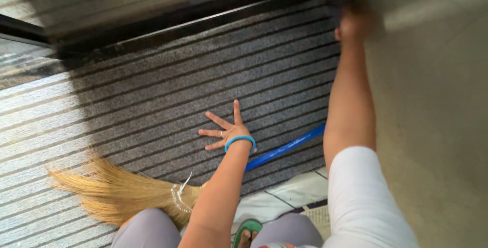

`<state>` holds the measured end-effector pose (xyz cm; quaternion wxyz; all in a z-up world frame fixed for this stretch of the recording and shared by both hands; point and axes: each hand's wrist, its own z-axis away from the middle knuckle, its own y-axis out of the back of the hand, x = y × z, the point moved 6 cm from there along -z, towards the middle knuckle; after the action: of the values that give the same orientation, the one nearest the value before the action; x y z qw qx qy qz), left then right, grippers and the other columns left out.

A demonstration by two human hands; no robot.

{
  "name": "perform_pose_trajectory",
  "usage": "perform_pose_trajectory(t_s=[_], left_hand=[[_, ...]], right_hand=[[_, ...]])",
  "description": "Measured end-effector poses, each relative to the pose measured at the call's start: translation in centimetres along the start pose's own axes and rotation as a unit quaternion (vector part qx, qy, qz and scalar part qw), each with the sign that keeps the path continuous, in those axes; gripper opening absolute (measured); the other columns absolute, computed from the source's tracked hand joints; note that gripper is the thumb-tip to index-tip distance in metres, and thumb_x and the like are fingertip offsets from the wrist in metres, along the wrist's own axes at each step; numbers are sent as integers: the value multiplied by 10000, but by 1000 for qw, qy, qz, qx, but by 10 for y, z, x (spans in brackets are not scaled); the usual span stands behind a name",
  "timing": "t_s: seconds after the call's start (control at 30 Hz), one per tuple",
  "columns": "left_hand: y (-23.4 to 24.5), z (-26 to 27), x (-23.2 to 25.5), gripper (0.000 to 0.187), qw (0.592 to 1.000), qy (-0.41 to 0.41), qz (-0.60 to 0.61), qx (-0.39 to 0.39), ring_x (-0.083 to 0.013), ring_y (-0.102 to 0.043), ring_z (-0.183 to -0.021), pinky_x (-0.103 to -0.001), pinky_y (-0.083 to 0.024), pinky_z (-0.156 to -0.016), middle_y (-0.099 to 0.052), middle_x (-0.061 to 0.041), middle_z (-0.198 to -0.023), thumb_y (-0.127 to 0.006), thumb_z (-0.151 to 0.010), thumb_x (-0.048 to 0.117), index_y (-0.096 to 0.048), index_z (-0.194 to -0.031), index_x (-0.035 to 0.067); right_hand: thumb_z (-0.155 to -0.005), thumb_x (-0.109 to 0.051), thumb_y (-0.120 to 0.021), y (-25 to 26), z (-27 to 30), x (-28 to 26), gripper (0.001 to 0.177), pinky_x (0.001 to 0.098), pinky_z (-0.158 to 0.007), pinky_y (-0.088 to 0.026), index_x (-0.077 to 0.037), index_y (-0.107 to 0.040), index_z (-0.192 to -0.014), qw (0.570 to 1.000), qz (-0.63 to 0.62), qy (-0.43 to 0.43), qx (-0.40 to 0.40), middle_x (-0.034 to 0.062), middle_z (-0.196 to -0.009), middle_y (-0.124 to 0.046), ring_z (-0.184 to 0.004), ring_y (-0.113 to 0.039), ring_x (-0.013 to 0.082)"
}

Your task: The person sweeps dirt from a tiled floor toward an open doorway using a hand broom and then cleans a rubber mat and the bottom edge of the door by hand and with the broom.

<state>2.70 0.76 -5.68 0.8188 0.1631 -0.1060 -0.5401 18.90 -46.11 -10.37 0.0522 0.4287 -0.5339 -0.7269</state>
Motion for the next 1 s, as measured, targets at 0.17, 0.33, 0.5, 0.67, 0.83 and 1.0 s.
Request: perform_pose_trajectory(t_s=[0.17, 0.33, 0.5, 0.67, 0.83, 1.0], left_hand=[[0, -7, 1, 1350, 1000, 2, -18, 16, -700, 324, -1341, -882, -43, -1037, 473, -297, -1532, -688, -840, -93, 248, -1515, 608], [-10, -23, 1, 1309, 999, -5, 3, 38, -691, 340, -1335, -879, -23, -1032, 473, -288, -1543, -569, -864, -183, 223, -1522, 625], [-19, -33, -3, 1240, 997, 3, -3, 78, -715, 336, -1304, -903, -33, -999, 478, -276, -1523, -448, -914, -215, 203, -1510, 656], [-20, -33, -4, 1252, 999, -8, 6, 32, -705, 347, -1314, -891, -4, -1014, 477, -287, -1538, -462, -891, -219, 201, -1524, 634], [-17, -27, -1, 1240, 998, 6, -8, 59, -713, 329, -1314, -906, -23, -1009, 473, -292, -1523, -519, -899, -163, 197, -1519, 636], [-10, -10, -2, 1512, 1000, 5, -18, 5, -682, 307, -1375, -875, -54, -1056, 460, -289, -1548, -923, -716, 90, 250, -1520, 603]], right_hand=[[-1010, -249, -616, -15, 4, 28, 278, 342, -381, -549, -41, -685, -1182, 989, -80, 93, 87, 123, -787, -729, -528, -714, 247], [-1032, -153, -636, -56, -26, 68, 353, 453, -787, -460, 43, -543, -1310, 910, -373, 128, 128, 225, -1120, -609, -965, -606, 330], [-1090, -202, -608, -89, 5, 64, 644, 512, -1206, -278, 76, -244, -1543, 954, -181, 237, 35, 299, -1569, -327, -1452, -322, 403], [-1087, -431, -574, -94, 88, -11, 693, 582, -1315, -183, -128, -260, -1627, 948, 202, 247, -5, 182, -1709, -204, -1608, -187, 377], [-1118, -556, -485, -74, 106, -60, 793, 773, -1215, -95, -115, -171, -1697, 947, 262, 177, -58, 157, -1747, -33, -1613, -65, 360], [-1094, -472, -489, -58, 70, -48, 700, 662, -1203, -182, -55, -276, -1614, 950, 228, 132, -168, 213, -1655, -210, -1533, -204, 403]])
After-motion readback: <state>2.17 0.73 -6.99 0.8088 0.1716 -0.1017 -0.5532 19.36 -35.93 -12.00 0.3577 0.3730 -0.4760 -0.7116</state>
